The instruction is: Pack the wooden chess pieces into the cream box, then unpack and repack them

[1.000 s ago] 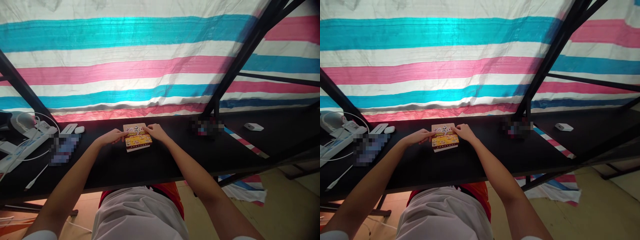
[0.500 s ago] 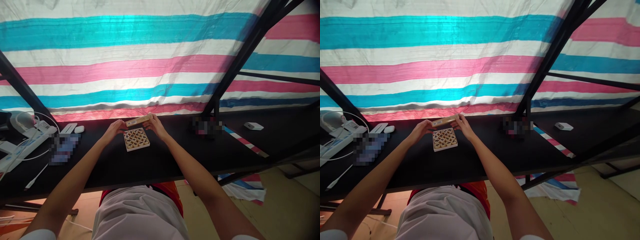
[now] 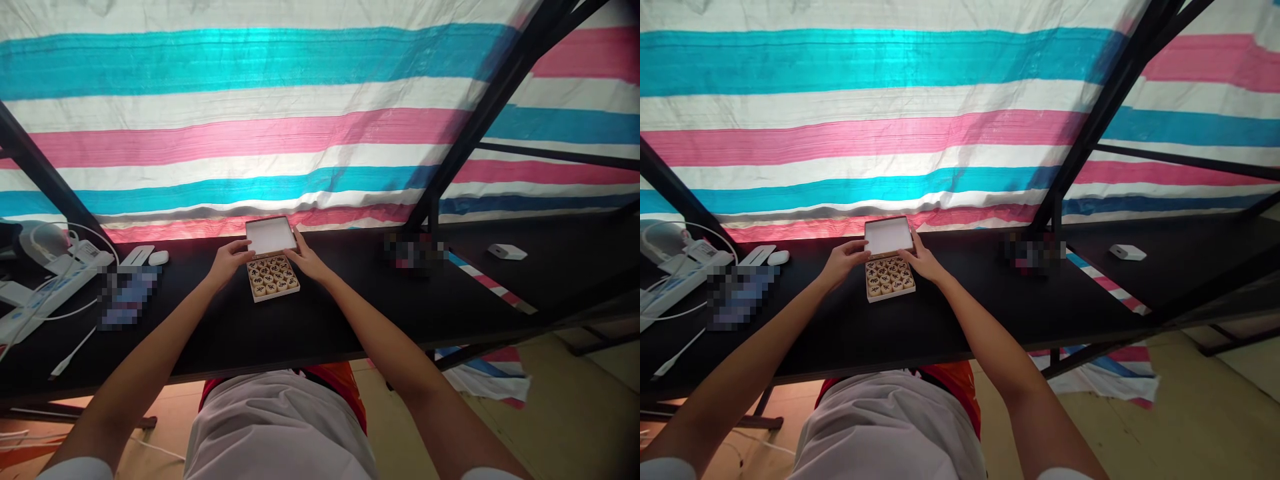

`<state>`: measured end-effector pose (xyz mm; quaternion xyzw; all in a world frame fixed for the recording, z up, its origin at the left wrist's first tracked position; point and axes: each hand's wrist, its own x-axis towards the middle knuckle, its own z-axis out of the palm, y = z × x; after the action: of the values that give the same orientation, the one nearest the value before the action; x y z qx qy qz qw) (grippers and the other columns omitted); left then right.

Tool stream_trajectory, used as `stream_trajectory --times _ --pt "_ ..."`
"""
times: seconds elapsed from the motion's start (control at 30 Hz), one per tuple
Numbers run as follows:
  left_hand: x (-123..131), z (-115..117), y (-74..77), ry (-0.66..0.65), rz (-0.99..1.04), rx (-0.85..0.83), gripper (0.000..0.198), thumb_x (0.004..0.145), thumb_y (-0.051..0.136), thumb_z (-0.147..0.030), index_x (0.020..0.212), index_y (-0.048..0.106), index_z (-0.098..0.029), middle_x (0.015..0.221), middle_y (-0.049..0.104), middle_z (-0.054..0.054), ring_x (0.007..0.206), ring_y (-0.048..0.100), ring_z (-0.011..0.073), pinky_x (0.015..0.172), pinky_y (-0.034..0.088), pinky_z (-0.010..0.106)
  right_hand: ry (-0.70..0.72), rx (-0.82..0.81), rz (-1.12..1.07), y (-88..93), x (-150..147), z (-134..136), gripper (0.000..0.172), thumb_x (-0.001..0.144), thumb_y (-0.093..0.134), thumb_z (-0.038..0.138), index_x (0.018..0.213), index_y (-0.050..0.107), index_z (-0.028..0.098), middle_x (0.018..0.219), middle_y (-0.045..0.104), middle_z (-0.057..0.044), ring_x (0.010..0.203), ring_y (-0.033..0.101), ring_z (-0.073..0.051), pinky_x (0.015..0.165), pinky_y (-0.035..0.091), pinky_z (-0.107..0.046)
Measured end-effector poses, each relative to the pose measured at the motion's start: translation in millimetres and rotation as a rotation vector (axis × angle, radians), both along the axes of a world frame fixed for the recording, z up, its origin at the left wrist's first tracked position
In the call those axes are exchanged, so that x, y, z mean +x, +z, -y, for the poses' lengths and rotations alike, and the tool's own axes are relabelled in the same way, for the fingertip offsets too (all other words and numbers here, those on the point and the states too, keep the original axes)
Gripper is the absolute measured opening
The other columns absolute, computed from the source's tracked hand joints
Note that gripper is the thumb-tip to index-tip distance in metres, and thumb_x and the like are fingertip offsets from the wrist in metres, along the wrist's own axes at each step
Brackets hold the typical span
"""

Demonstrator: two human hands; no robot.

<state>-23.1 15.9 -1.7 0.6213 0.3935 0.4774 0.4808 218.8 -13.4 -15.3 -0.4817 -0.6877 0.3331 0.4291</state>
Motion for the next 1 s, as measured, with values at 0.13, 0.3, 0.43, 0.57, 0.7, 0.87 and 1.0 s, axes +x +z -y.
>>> stream_trajectory --times 0.13,0.3,0.43,0.57,0.7,0.87,1.0 --pt "-8 -13 -11.3 0.094 0.048 -0.010 0.062 0.058 0.079 -0.042 0.109 0.064 -0.011 0.104 0.068 0.011 0.096 0.064 0.0276 0.090 0.050 0.044 -0.044 -0.017 0.192 -3.3 0 -3 0.051 0.095 0.035 0.041 0.143 0.035 0.023 0.130 0.056 -0.008 0.121 0.051 -0.023 0.104 0.034 -0.041" --pt "-17 -28 -23.8 0.183 -0.185 0.008 0.058 0.061 0.073 -0.048 0.104 0.067 -0.010 0.097 0.071 0.012 0.093 0.065 0.0277 0.087 0.051 0.040 0.013 0.047 0.433 -4.1 -2 -6 0.036 0.095 0.037 0.028 0.124 0.057 0.019 0.122 0.062 -0.008 0.113 0.056 -0.020 0.099 0.038 -0.034" --pt "-16 -29 -26.6 0.137 -0.520 0.120 0.044 0.070 0.064 -0.048 0.097 0.071 -0.014 0.096 0.072 0.010 0.093 0.065 0.0280 0.088 0.049 0.037 0.009 0.070 0.484 -4.3 -2 -6 0.031 0.094 0.042 0.024 0.118 0.059 0.017 0.117 0.064 -0.009 0.107 0.059 -0.019 0.095 0.041 -0.031" --pt "-12 -24 -24.2 0.091 -0.742 0.281 0.036 0.081 0.051 -0.044 0.097 0.070 -0.018 0.105 0.069 0.008 0.099 0.062 0.0259 0.090 0.045 0.033 -0.021 0.096 0.492 -8.5 -1 -9 0.029 0.092 0.045 0.023 0.117 0.058 0.015 0.112 0.064 -0.010 0.105 0.058 -0.019 0.094 0.041 -0.031" --pt "-9 -15 -18.0 0.000 -0.825 0.329 0.044 0.087 0.039 -0.051 0.099 0.068 -0.020 0.110 0.066 0.008 0.103 0.059 0.0259 0.092 0.043 0.034 -0.037 0.130 0.512 -14.2 0 -13 0.028 0.091 0.045 0.022 0.114 0.058 0.013 0.107 0.063 -0.011 0.102 0.057 -0.019 0.094 0.041 -0.031" --pt "-9 -8 -10.5 -0.077 -0.875 0.366 0.044 0.086 0.041 -0.055 0.097 0.066 -0.021 0.108 0.065 0.007 0.101 0.058 0.0252 0.091 0.043 0.034 -0.093 0.191 0.538 -18.6 -2 -15 0.031 0.087 0.046 0.017 0.114 0.059 0.013 0.113 0.057 -0.013 0.107 0.053 -0.021 0.098 0.038 -0.033" --pt "-11 -11 -12.5 -0.083 -0.867 0.379 0.043 0.087 0.039 -0.052 0.098 0.066 -0.021 0.111 0.064 0.007 0.104 0.057 0.0249 0.094 0.042 0.034 -0.089 0.224 0.558 -20.5 -2 -16 0.033 0.086 0.045 0.016 0.116 0.059 0.014 0.119 0.055 -0.013 0.110 0.051 -0.022 0.101 0.036 -0.035"
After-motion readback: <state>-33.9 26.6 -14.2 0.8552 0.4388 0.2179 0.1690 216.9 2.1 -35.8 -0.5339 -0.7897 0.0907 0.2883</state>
